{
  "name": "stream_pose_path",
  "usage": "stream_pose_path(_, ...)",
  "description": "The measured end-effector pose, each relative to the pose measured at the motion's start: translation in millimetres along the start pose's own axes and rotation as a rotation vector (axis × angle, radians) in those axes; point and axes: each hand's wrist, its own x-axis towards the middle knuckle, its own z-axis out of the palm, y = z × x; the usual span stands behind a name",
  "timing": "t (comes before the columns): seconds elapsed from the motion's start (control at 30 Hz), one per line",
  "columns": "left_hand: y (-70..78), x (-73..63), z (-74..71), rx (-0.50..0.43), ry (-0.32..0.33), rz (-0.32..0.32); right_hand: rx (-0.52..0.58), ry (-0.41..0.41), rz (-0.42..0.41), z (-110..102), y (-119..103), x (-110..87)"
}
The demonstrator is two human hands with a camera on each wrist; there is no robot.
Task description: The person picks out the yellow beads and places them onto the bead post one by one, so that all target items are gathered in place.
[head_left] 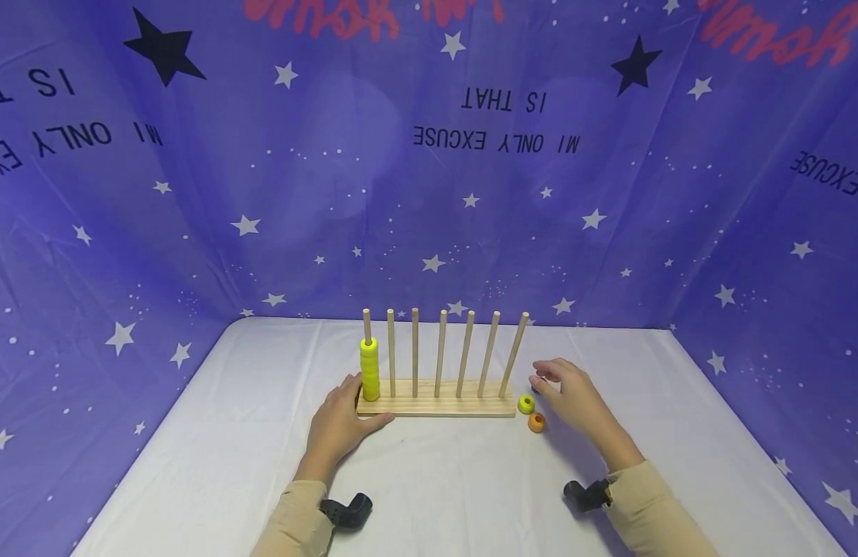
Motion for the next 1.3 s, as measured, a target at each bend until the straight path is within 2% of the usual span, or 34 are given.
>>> stream_pose_path(0.33,-0.1,-1.0,-1.2,-0.002,-0.002,-0.007,0.017,-0.093,0.078,14,2,-9.6)
stream_pose_path(0.83,-1.7,-0.2,0.2,-0.003,0.005,-0.002,0.006,-0.108,0.040,23,4,-10.4)
stream_pose_path(1.1,-1.2,0.2,0.4,0.000,0.004,0.008,0.002,-0.129,0.070,26,5,-6.4)
stream_pose_path(1.3,-1.2,0.1,-0.1,0.003,0.008,0.018,-0.027,-0.099,0.047,26,11,-6.7)
